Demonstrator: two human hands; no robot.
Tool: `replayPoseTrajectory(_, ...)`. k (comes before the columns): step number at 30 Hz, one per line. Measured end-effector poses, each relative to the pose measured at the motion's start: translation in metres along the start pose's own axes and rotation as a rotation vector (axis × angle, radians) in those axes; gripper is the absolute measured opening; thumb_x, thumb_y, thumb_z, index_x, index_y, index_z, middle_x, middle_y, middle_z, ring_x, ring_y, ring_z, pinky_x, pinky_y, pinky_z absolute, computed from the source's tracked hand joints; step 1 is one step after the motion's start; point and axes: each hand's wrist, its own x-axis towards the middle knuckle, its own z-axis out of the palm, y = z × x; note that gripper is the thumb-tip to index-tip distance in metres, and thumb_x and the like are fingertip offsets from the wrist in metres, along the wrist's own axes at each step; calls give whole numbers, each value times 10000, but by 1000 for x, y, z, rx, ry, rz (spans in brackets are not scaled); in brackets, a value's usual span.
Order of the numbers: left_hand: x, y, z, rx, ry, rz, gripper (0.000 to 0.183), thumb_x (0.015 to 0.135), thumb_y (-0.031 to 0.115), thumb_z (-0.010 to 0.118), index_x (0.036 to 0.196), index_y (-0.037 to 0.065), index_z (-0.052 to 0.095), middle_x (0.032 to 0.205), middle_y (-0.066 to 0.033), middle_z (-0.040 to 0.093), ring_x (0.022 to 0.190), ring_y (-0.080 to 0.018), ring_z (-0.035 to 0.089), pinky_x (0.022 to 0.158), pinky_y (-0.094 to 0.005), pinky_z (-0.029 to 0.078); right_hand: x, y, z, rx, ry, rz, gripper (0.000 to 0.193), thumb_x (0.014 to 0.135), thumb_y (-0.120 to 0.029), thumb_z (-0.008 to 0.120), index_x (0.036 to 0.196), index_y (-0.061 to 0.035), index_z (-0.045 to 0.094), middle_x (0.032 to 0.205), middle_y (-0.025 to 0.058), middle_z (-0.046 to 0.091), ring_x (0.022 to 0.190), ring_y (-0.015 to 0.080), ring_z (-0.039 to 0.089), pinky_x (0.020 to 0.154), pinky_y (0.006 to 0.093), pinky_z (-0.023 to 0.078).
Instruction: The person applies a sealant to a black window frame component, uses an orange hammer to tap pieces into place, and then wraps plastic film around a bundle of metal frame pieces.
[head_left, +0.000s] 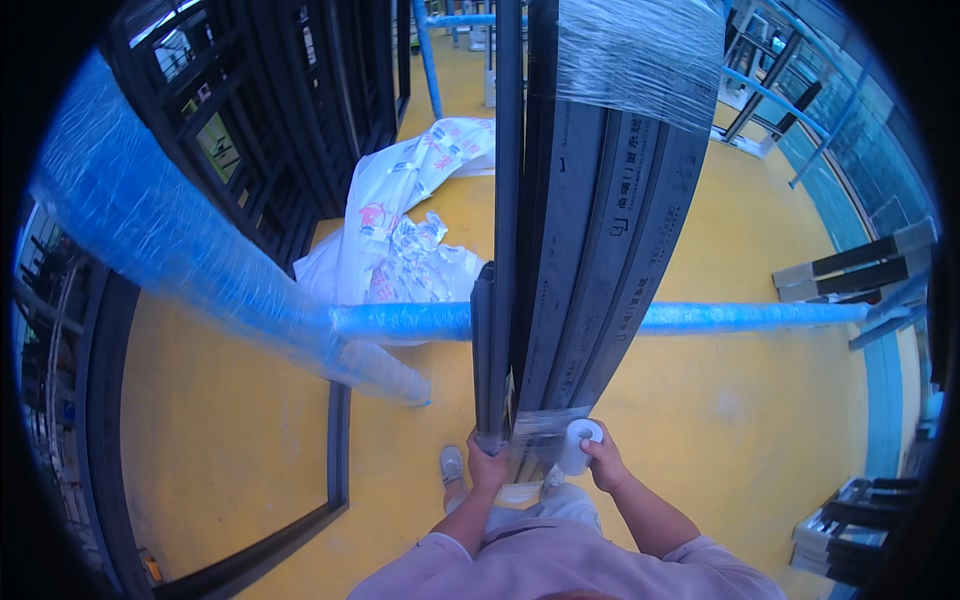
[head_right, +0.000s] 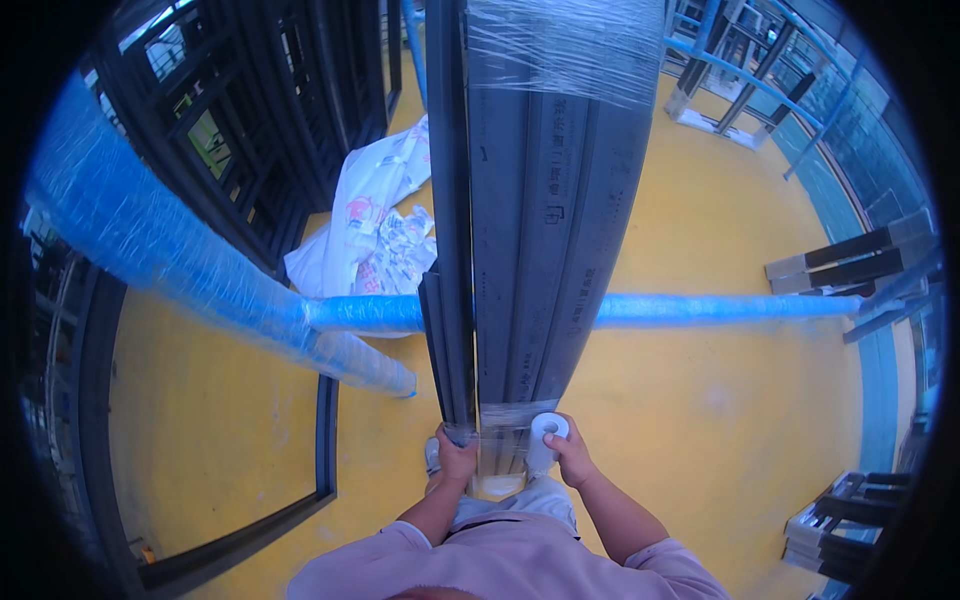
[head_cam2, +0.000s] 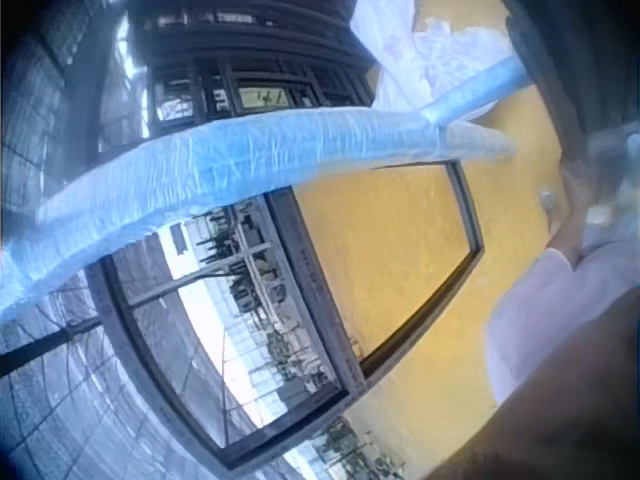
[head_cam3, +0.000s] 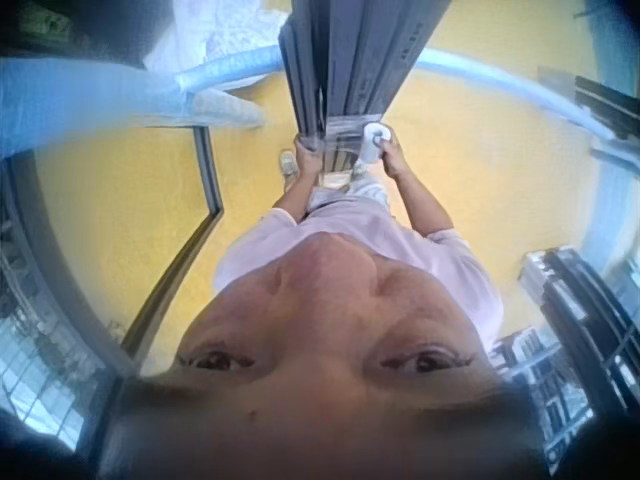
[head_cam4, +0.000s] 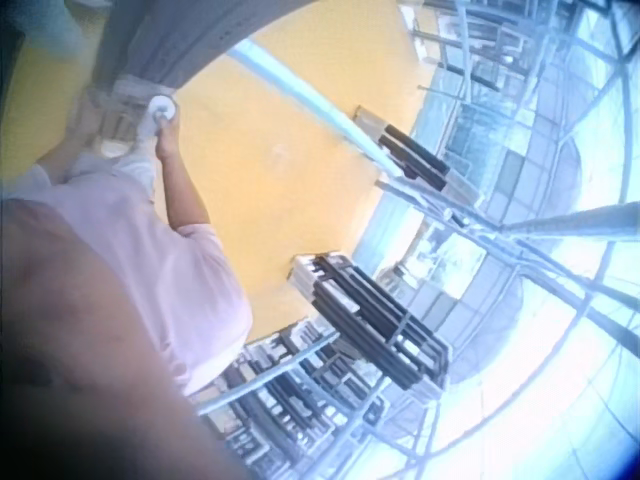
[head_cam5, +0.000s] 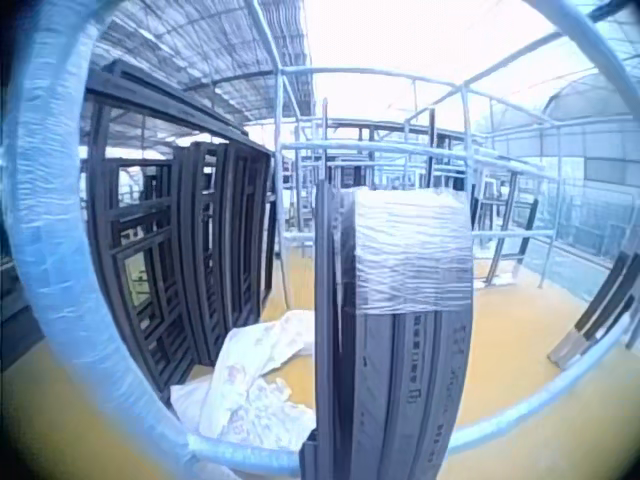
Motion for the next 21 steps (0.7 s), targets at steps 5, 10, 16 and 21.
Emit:
replayPoseTrajectory(5, 11, -8, 4, -87, -269, 15, 847, 746, 131, 777, 1433, 9, 297, 1300, -253, 546, 1215, -375, 568, 1006, -414, 454, -13, -11, 17, -130, 309, -31, 673, 808, -291, 719, 1366, -49, 431, 1197, 89, 566, 1133, 219, 545, 995, 384, 431)
replayPoseTrajectory(10, 30, -30, 11, -228, -469, 13, 904, 678, 9, 753, 1423, 4, 242, 1356, -219, 442, 1292, -319, 475, 1075, -425, 399, -15, -14, 14, -8, 366, 20, 601, 825, -325, 705, 1325, -62, 498, 1184, 67, 575, 1118, 208, 542, 976, 384, 437)
replayPoseTrajectory(16, 72, 10, -18, 2, -659, 126, 1224, 590, 33, 855, 1557, 30, 106, 1468, -193, 423, 1343, -328, 465, 1098, -384, 415, -13, -13, 2, -41, 194, 15, 803, 814, -302, 691, 1495, -40, 356, 1310, 100, 531, 1218, 238, 505, 1043, 398, 391)
replayPoseTrajectory(21, 87, 51, -20, -15, -701, -12, 1153, 562, 63, 883, 1506, -20, 226, 1379, -263, 499, 1325, -378, 482, 1131, -384, 364, 1, -22, -24, -42, -56, 81, 855, 788, -287, 718, 1512, -30, 343, 1293, 78, 540, 1225, 224, 495, 1065, 373, 365)
